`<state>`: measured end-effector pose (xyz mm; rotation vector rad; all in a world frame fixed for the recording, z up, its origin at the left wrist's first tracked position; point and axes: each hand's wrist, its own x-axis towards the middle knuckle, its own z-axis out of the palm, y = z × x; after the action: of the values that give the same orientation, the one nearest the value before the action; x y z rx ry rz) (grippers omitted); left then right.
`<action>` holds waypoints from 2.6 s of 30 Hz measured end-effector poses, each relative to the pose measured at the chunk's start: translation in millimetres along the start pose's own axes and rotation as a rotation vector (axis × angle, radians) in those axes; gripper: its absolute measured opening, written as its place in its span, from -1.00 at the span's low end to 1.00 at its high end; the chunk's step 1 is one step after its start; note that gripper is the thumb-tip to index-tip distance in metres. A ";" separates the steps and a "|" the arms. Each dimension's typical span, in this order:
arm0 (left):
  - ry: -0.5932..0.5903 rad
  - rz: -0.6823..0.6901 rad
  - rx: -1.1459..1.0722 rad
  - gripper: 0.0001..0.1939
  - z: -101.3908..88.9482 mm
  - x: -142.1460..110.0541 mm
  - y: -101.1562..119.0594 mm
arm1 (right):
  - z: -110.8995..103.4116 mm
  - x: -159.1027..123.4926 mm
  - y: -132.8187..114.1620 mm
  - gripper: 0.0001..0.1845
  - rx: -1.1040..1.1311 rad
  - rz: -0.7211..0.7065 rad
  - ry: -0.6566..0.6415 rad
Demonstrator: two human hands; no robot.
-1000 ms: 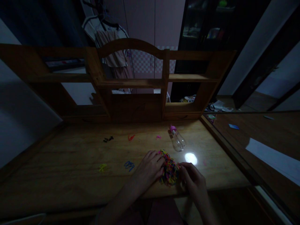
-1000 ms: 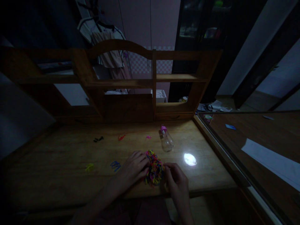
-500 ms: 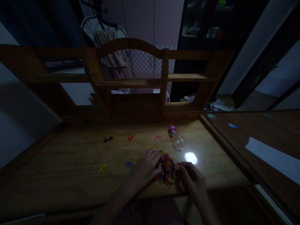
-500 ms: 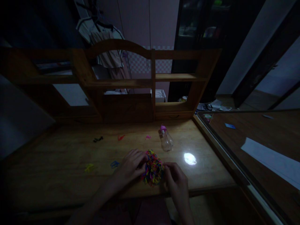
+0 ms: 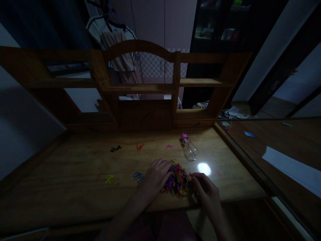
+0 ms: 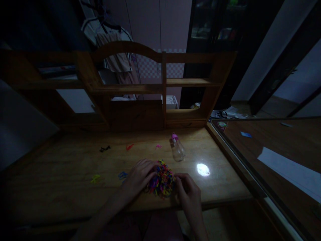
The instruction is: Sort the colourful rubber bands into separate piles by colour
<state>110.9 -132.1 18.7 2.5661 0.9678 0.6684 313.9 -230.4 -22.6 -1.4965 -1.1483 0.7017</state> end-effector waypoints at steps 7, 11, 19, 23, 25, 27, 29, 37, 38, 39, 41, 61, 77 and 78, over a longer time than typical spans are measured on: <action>0.088 -0.085 -0.027 -0.97 -6.9 3.8 -0.3 | -0.3 -0.6 -5.6 -0.66 -0.007 0.002 -0.009; -0.027 0.055 -0.025 -0.89 -10.1 3.2 6.6 | -0.9 -1.5 -7.2 -0.67 -0.013 0.007 -0.028; -0.134 0.103 -0.027 -0.94 1.4 2.4 11.6 | -0.1 -1.2 -3.7 -0.64 -0.002 0.010 -0.014; -0.146 0.109 -0.022 -0.95 3.4 3.0 11.6 | -0.8 -1.8 -8.4 -0.68 0.000 0.005 -0.018; -0.133 0.102 -0.017 -0.94 3.1 3.2 12.1 | -0.7 -1.6 -8.9 -0.69 0.012 -0.003 -0.006; -0.118 0.078 -0.023 -0.90 1.3 3.5 12.8 | -0.5 -1.4 -9.7 -0.69 0.024 0.000 -0.005; -0.107 0.047 -0.035 -0.86 -1.3 3.7 13.3 | -0.6 -1.4 -11.6 -0.67 0.023 0.004 -0.008; -0.038 -0.012 -0.062 -0.85 -4.9 5.0 10.4 | -0.9 -1.4 -12.5 -0.62 -0.016 -0.005 0.001; -0.047 -0.011 -0.058 -0.85 -5.1 5.3 11.2 | -1.0 -1.3 -10.9 -0.63 -0.018 0.002 -0.005; -0.060 -0.009 -0.052 -0.86 -5.3 5.4 12.3 | -1.0 -1.2 -9.4 -0.64 -0.021 0.009 -0.010; -0.097 0.012 -0.042 -0.88 -4.4 5.2 14.7 | -1.0 -1.3 -6.7 -0.65 -0.022 0.016 -0.017; -0.139 0.059 0.036 -0.91 6.5 0.9 14.7 | -0.9 -2.2 -2.7 -0.67 0.009 0.022 -0.026; -0.163 0.030 0.088 -0.86 -1.9 1.8 12.2 | -0.5 -2.0 -0.6 -0.71 0.011 0.012 -0.016; -0.161 0.030 0.096 -0.87 -2.0 2.1 11.5 | -0.5 -1.9 -0.3 -0.72 0.011 0.007 -0.017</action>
<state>117.3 -138.7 26.2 2.6741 0.9310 0.4247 313.6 -232.4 -22.5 -1.4887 -1.1507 0.7257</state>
